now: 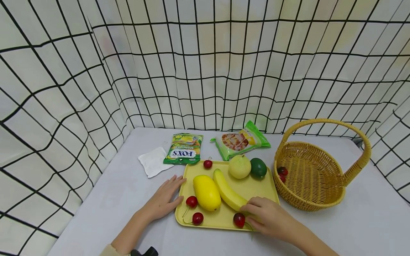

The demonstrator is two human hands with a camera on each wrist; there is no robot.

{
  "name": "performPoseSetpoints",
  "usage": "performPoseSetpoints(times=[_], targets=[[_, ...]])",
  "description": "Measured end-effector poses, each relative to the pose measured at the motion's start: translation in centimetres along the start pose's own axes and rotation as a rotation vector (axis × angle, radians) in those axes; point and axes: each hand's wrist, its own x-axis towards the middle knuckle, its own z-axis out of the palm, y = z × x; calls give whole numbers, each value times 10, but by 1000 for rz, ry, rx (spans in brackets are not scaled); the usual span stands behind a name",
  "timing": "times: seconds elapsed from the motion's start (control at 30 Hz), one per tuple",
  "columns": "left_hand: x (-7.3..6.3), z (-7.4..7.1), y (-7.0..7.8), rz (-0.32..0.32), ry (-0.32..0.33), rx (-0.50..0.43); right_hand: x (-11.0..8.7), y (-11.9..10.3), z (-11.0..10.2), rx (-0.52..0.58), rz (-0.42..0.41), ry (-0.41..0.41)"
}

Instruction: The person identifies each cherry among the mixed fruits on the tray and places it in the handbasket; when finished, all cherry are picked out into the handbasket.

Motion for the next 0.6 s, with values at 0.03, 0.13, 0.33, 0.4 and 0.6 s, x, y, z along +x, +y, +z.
performPoseSetpoints(times=[0.03, 0.13, 0.33, 0.4, 0.6], targets=[[0, 0, 0, -1, -1, 2, 0, 0, 0, -6, 0, 0], [0, 0, 0, -3, -4, 5, -1, -2, 1, -20, 13, -25], [0, 0, 0, -5, -6, 7, -1, -9, 2, 41, 119, -159], [0, 0, 0, -4, -7, 8, -1, -10, 2, 66, 138, -190], [0, -1, 0, 1, -3, 4, -2, -11, 7, 96, 138, -238]])
